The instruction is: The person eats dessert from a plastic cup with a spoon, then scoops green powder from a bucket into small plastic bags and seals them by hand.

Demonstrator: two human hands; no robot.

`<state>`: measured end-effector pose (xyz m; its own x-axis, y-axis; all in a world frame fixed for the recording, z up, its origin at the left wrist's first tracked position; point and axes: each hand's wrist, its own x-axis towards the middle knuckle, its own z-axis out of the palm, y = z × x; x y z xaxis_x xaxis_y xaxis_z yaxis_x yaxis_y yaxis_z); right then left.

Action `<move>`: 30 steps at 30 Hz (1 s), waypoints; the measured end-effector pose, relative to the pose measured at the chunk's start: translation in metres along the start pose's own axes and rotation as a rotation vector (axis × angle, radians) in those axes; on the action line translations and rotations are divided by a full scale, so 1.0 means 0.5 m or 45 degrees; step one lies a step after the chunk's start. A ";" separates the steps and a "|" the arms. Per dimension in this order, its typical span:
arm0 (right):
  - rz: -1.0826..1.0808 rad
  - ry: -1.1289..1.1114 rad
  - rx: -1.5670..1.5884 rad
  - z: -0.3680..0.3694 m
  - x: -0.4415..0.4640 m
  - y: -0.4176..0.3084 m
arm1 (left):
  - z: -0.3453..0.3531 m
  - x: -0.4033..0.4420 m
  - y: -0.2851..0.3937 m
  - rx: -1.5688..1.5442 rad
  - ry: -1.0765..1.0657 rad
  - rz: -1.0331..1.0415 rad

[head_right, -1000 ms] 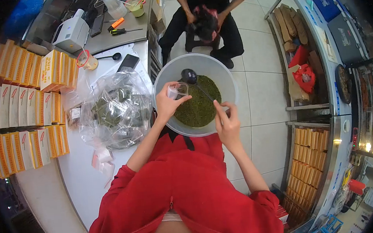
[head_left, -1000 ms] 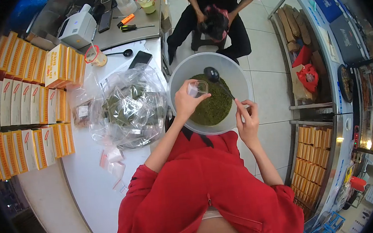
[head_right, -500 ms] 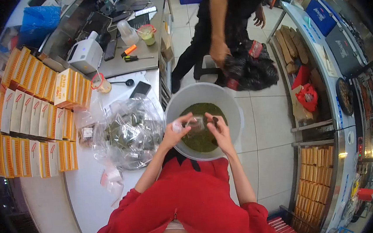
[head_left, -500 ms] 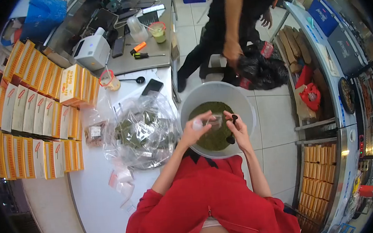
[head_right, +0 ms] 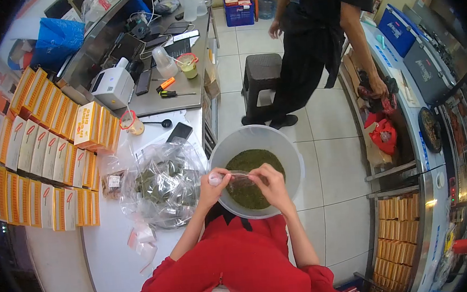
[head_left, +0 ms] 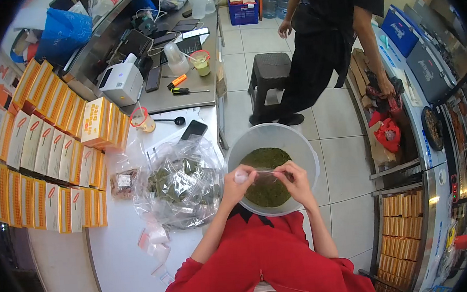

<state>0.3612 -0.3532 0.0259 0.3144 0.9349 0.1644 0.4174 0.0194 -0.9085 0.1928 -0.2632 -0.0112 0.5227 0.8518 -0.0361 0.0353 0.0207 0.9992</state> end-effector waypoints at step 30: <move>-0.146 -0.395 -0.019 0.133 0.001 -0.042 | -0.189 -0.151 0.057 1.027 1.081 0.346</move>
<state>0.2961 -0.3296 0.0195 -0.0090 0.9903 0.1387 0.4479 0.1280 -0.8849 0.0741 -0.2774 0.0219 -0.1218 0.8567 0.5012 0.6925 -0.2884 0.6612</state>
